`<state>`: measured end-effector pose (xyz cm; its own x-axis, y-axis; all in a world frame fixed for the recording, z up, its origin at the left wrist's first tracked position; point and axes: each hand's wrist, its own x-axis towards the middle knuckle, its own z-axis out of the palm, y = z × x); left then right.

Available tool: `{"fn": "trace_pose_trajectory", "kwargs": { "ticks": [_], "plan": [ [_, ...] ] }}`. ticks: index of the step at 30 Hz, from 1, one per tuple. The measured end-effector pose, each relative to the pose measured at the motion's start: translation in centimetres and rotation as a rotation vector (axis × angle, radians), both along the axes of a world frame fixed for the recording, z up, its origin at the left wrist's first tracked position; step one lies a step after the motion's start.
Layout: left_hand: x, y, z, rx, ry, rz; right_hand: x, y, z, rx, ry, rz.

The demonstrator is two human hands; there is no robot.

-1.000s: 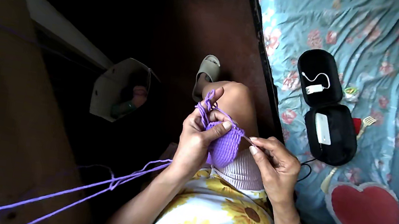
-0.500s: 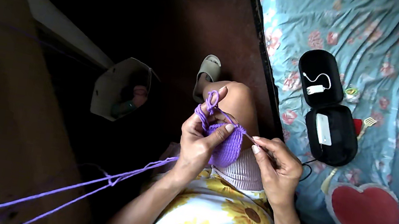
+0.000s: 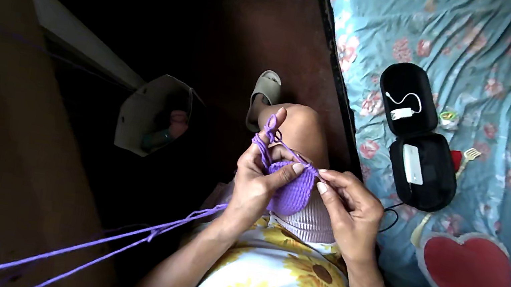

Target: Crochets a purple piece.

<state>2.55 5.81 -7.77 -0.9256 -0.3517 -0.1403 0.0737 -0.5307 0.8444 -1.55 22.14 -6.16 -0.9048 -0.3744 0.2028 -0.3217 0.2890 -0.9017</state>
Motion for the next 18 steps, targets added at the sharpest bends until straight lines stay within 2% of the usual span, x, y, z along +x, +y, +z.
{"fn": "trace_pose_trajectory", "kwargs": {
  "ticks": [3, 7, 13, 18],
  "plan": [
    [-0.1, -0.1, 0.1, 0.053, -0.036, -0.016, -0.4, -0.1, 0.8, -0.102, -0.247, 0.038],
    [-0.1, -0.2, 0.0, 0.067, -0.042, -0.040, -0.9, -0.4, 1.1, -0.199, -0.416, 0.072],
    [-0.2, -0.4, 0.0, 0.063, -0.063, -0.084, -1.4, -0.9, 1.5, -0.211, -0.453, 0.062],
    [-0.2, -0.3, 0.0, -0.017, -0.088, -0.089, -1.7, -1.1, 1.1, -0.240, -0.465, 0.112]
  ]
}}
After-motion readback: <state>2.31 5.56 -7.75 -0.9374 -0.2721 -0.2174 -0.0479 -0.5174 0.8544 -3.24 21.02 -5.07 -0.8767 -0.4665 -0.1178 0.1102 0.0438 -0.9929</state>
